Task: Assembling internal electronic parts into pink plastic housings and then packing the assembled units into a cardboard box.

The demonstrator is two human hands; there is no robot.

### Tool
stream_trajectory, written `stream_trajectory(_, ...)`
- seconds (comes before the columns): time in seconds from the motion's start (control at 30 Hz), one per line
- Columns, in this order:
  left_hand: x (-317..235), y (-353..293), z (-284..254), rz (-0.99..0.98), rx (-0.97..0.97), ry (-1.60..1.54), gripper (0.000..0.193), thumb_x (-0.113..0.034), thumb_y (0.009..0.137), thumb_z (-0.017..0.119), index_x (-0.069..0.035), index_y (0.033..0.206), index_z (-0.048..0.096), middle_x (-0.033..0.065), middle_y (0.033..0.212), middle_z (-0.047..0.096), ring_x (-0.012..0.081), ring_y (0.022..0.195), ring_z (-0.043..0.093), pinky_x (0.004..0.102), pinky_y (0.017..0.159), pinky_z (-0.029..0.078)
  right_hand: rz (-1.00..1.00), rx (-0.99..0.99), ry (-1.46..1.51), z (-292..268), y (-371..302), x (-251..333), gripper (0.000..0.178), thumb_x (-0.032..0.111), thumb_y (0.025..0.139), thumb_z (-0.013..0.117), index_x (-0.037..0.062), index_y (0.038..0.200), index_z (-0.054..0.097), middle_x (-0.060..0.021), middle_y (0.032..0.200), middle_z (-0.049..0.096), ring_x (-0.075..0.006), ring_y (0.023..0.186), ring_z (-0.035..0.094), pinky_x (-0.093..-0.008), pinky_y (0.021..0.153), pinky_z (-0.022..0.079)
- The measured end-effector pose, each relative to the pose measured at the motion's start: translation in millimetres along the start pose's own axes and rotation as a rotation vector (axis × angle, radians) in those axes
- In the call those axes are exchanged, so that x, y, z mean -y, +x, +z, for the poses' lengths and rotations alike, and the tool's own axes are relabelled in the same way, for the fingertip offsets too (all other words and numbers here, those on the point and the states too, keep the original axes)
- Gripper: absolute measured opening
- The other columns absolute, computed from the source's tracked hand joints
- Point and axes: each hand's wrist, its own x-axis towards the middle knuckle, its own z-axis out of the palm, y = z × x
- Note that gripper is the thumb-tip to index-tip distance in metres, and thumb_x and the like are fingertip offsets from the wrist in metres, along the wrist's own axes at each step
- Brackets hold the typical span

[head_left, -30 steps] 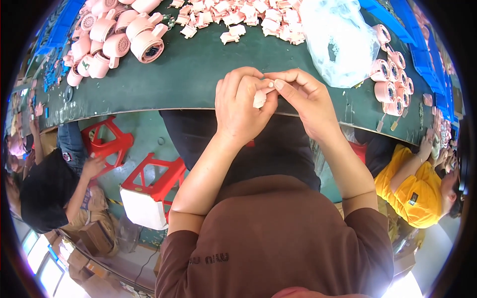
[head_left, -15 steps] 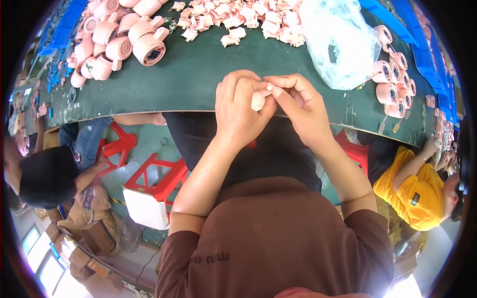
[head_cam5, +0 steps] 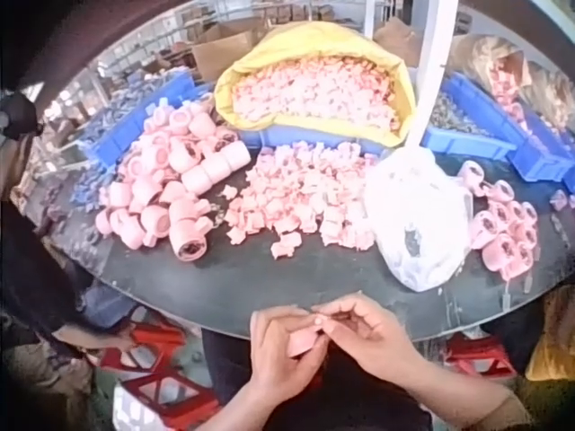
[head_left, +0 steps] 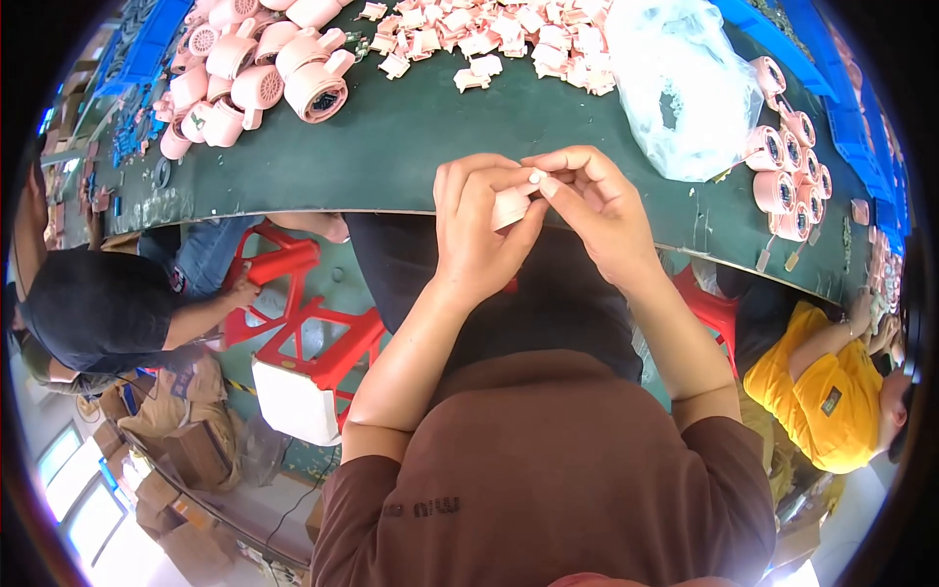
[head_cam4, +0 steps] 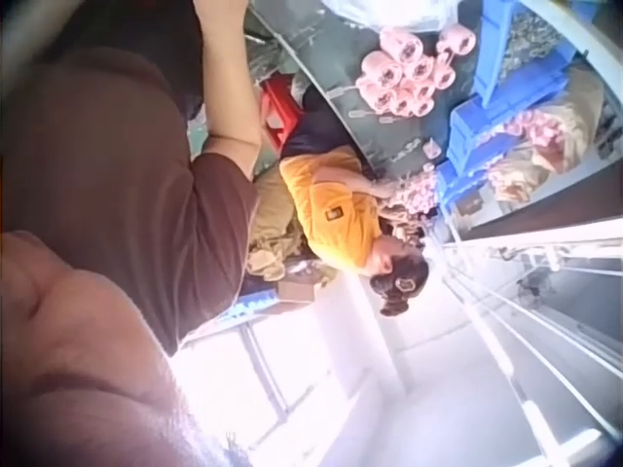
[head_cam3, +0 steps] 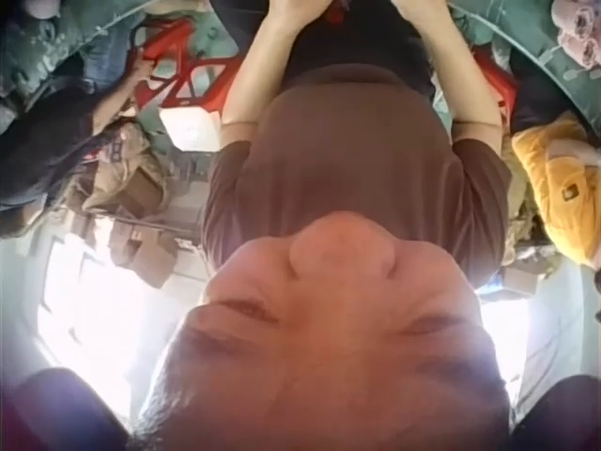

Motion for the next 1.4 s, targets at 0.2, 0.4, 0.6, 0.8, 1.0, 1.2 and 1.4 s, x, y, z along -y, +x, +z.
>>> stream_trajectory(0.2,-1,-1,4,-0.005,-0.117,-0.023,0.044,0.002,0.067,0.082,-0.009,0.102,0.058,0.0069,0.100,0.059,0.0285,0.095,0.056,0.0393,0.083,0.047,-0.009,0.006,-0.025,0,0,-4,0.018,0.002,0.098,0.057,-0.0015,0.115,0.058,-0.0087,0.114,0.062,-0.0134,0.106,0.060,-0.0286,0.094,0.050)
stream_trajectory(0.4,0,-1,6,0.008,-0.160,-0.144,0.042,0.002,0.067,0.083,-0.007,0.096,0.053,0.0108,0.103,0.054,0.0293,0.099,0.054,0.0399,0.083,0.051,-0.028,0.015,-0.033,-2,1,-3,0.018,0.002,0.098,0.057,-0.0020,0.116,0.058,-0.0106,0.119,0.061,-0.0154,0.108,0.060,-0.0303,0.096,0.049)
stream_trajectory(0.6,-2,-3,0,-0.093,-0.022,0.033,0.046,-0.004,0.070,0.084,-0.007,0.108,0.059,0.0140,0.119,0.049,0.0306,0.105,0.053,0.0390,0.084,0.050,0.038,-0.015,-0.020,-5,0,-1,0.018,0.002,0.098,0.057,-0.0015,0.115,0.060,-0.0128,0.121,0.061,-0.0169,0.109,0.061,-0.0315,0.095,0.051)
stream_trajectory(0.8,5,-15,4,0.067,-0.125,0.011,0.043,-0.002,0.068,0.085,-0.009,0.103,0.060,0.0108,0.117,0.050,0.0275,0.105,0.053,0.0370,0.084,0.050,-0.023,0.028,-0.011,-5,-6,-5,0.017,-0.003,0.096,0.057,-0.0014,0.113,0.057,-0.0141,0.122,0.060,-0.0183,0.108,0.062,-0.0316,0.090,0.054)
stream_trajectory(1.0,14,-21,11,0.160,-0.247,-0.028,0.045,0.000,0.065,0.086,-0.011,0.099,0.058,0.0069,0.118,0.047,0.0252,0.105,0.053,0.0358,0.083,0.051,-0.165,0.116,0.032,-2,-10,-7,0.021,-0.008,0.095,0.055,-0.0015,0.114,0.051,-0.0168,0.124,0.058,-0.0217,0.114,0.061,-0.0343,0.097,0.052)
stream_trajectory(1.2,15,-22,15,0.189,-0.279,-0.006,0.048,-0.001,0.063,0.087,-0.015,0.100,0.060,0.0049,0.119,0.045,0.0237,0.107,0.051,0.0354,0.084,0.050,-0.206,0.155,0.000,-6,-12,-8,0.021,-0.009,0.095,0.053,-0.0009,0.113,0.048,-0.0187,0.124,0.058,-0.0239,0.120,0.058,-0.0369,0.100,0.050)
stream_trajectory(1.4,14,-27,12,0.202,-0.260,0.025,0.048,-0.002,0.063,0.088,-0.017,0.101,0.063,0.0029,0.113,0.047,0.0223,0.106,0.053,0.0356,0.085,0.049,-0.215,0.168,-0.018,-8,-15,-12,0.020,-0.008,0.095,0.054,-0.0011,0.113,0.050,-0.0189,0.124,0.058,-0.0241,0.120,0.058,-0.0364,0.100,0.050)
